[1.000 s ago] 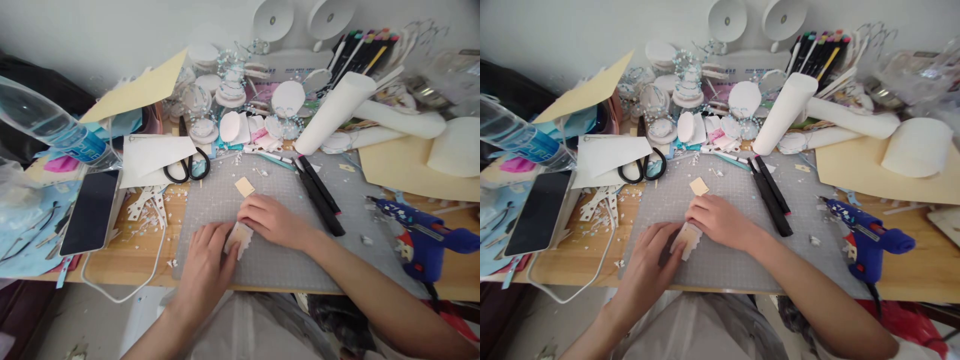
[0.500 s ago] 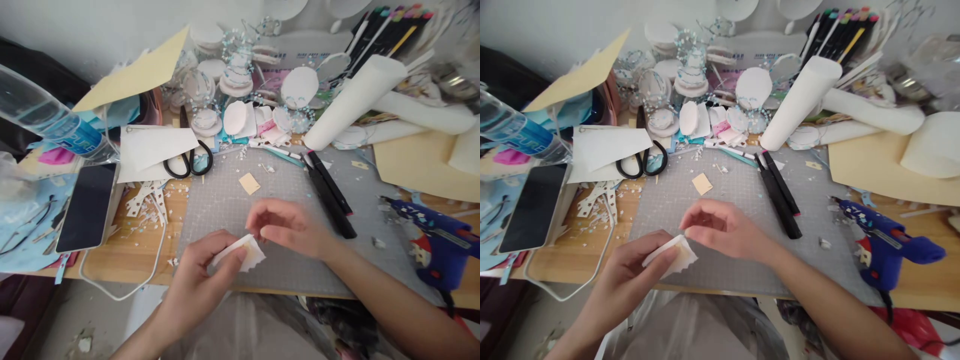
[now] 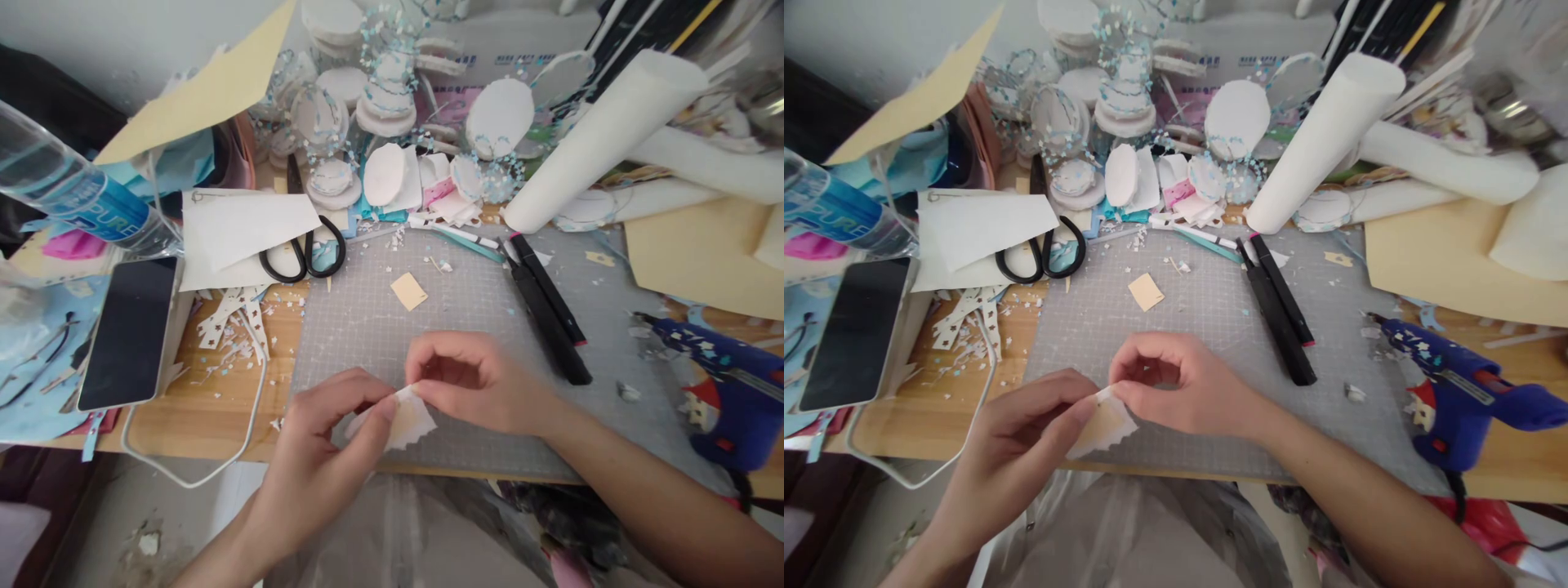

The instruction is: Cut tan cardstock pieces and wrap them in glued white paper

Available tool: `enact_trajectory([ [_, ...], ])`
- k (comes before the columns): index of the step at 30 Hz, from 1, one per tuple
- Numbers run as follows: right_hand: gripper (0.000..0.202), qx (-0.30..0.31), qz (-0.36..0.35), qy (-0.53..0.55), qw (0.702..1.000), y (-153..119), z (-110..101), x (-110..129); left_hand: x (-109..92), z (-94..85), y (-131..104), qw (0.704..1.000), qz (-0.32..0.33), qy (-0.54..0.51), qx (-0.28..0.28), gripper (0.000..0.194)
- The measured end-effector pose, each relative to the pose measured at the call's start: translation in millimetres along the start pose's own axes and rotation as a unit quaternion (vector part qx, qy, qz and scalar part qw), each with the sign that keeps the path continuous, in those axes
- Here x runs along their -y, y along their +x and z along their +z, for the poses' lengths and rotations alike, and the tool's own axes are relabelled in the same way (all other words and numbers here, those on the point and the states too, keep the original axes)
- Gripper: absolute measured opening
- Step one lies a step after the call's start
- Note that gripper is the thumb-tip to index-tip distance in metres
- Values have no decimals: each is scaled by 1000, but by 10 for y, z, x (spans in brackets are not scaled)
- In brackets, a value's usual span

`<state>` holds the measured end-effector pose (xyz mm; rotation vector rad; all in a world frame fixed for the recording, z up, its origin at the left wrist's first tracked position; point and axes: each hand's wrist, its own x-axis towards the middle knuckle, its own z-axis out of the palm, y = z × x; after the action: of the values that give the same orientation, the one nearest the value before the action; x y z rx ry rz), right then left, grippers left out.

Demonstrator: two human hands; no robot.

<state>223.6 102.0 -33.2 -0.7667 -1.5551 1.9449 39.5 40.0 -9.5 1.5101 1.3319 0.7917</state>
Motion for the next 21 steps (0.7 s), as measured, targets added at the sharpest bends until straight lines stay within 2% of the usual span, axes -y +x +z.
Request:
enact_trajectory([
  [6, 6, -14, -3, -38, 999, -4, 11, -30, 14, 24, 39, 998, 32, 38, -32, 18],
  [11, 6, -57, -2, -91, 994, -6, 48, -12, 34, 30, 17, 994, 68, 70, -50, 17],
  [21, 8, -110, -46, -106, 987, -42, 98, -10, 56, 73, 26, 972, 151, 139, -115, 10],
])
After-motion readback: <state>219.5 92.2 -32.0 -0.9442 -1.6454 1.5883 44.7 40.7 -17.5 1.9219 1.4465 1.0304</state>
